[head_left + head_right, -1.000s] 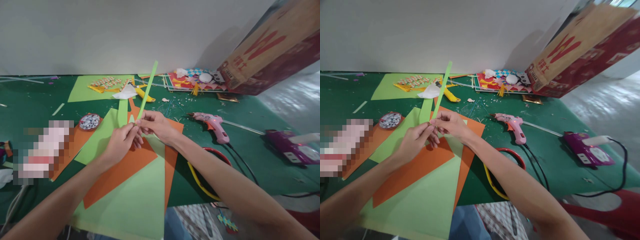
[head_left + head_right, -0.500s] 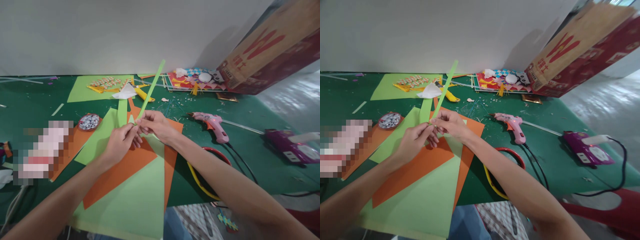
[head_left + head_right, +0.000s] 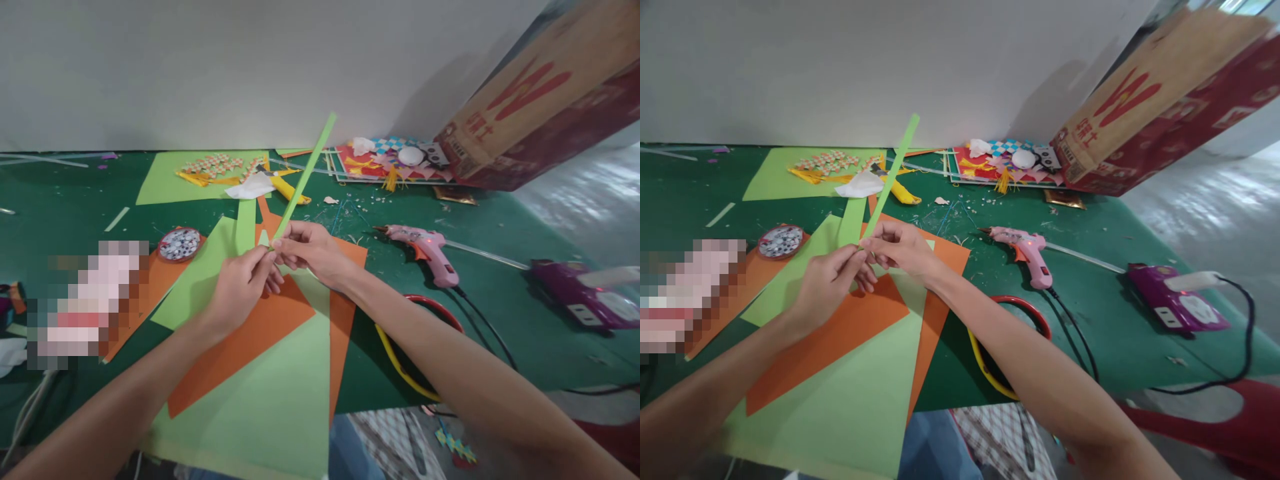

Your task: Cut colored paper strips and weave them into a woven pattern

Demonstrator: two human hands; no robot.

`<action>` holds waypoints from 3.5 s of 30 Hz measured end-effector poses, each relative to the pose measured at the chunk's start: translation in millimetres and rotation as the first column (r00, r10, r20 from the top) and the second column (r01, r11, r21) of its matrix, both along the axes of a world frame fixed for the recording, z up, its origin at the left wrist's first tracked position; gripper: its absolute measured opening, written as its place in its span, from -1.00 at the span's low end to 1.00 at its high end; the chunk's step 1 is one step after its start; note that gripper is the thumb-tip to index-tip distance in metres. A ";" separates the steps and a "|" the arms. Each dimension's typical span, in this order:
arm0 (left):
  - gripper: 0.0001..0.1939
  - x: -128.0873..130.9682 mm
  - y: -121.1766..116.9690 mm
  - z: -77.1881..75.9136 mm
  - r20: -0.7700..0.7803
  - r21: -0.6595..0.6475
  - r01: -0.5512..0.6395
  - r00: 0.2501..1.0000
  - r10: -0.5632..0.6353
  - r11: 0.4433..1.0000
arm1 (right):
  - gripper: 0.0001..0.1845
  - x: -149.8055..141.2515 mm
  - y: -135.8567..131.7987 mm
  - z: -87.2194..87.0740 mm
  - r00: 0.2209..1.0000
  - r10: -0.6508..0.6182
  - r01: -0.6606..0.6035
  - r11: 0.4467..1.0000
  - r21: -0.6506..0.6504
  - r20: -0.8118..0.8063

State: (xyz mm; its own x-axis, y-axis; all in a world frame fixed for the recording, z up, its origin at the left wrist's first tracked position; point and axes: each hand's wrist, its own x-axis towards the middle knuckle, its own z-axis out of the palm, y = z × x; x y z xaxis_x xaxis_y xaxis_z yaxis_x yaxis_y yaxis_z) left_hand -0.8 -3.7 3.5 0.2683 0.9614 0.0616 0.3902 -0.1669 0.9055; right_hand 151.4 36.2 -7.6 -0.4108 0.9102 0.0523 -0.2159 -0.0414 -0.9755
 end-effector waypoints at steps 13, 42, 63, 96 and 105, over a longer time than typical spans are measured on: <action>-0.73 0.3 0.9 2.3 0.039 -0.017 -0.027 0.999 0.028 0.999 | -0.58 -0.8 -0.8 1.4 0.996 -0.076 0.077 0.997 0.016 -0.055; -0.72 -4.6 8.0 8.1 0.514 -0.350 0.234 0.857 -0.023 0.907 | -0.60 1.2 0.6 4.7 0.991 0.067 -0.073 0.996 -0.050 -0.117; -0.70 0.1 2.8 12.5 0.212 -0.246 0.061 0.977 -0.008 0.967 | -0.62 1.9 1.2 1.8 0.998 -0.038 0.037 0.999 -0.015 -0.056; -0.76 -5.1 14.5 -3.3 0.288 -0.055 -0.251 0.923 0.256 0.966 | -0.72 -3.5 -6.3 3.0 0.925 0.246 -0.216 0.968 -0.131 0.290; -0.74 -4.7 16.7 -1.0 0.393 -0.086 -0.302 0.866 0.311 0.949 | -0.79 -3.7 -11.4 11.2 0.839 0.358 -0.328 0.934 -0.144 0.410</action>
State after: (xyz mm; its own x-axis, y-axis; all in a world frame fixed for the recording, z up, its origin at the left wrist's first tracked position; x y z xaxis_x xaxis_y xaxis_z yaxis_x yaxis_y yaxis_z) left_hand -5.5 13.0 2.5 -0.0827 0.9934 0.0789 0.0265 -0.0770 0.9967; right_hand 147.8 24.7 3.6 -0.6657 0.7024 -0.2521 0.2563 -0.1021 -0.9612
